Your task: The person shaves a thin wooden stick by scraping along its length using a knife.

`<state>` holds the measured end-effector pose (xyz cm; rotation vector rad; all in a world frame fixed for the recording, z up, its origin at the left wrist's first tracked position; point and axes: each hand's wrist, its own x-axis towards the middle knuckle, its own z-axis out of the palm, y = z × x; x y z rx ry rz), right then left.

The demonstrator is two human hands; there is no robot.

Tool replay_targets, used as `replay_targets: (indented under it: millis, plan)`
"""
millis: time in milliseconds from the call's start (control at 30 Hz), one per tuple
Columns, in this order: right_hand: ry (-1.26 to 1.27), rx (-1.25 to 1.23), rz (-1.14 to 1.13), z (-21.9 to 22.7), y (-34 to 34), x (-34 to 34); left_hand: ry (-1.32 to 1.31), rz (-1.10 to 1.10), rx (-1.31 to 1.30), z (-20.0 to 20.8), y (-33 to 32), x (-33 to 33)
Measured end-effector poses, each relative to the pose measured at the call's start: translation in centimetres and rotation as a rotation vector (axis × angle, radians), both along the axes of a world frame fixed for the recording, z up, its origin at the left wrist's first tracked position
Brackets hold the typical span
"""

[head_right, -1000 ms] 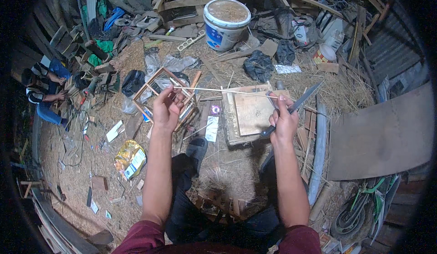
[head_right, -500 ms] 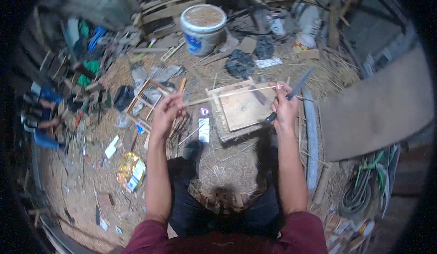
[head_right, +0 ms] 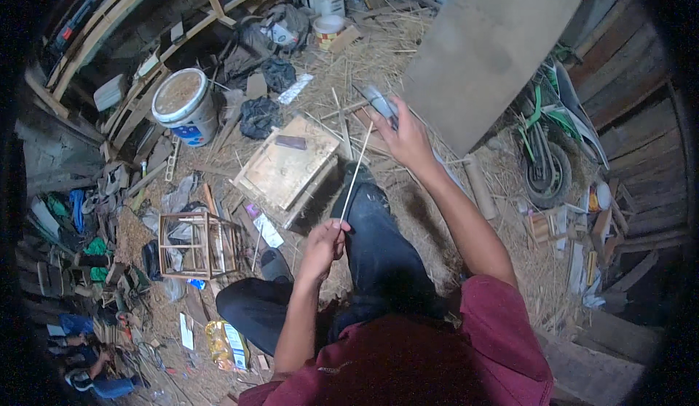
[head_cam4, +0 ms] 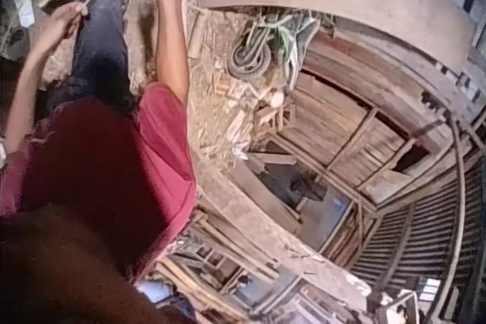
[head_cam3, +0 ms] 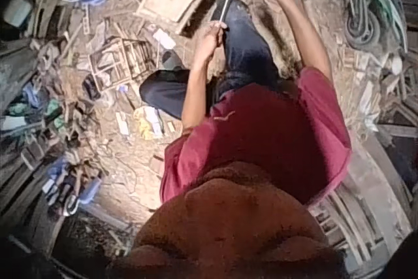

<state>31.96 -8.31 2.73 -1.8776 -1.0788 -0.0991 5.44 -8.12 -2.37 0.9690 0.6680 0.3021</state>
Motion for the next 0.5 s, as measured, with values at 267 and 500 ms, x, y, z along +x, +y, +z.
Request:
replay_targets:
  millis: [267,500]
  plan:
    - [-0.130,-0.628,0.387,-3.6,-11.6,-6.2,0.278,0.085,0.547,-1.8,-2.4,4.2]
    - [-0.070,-0.870,0.395,-3.0,-12.2,-5.0,0.415,0.078,0.762,0.6,-3.9,6.3]
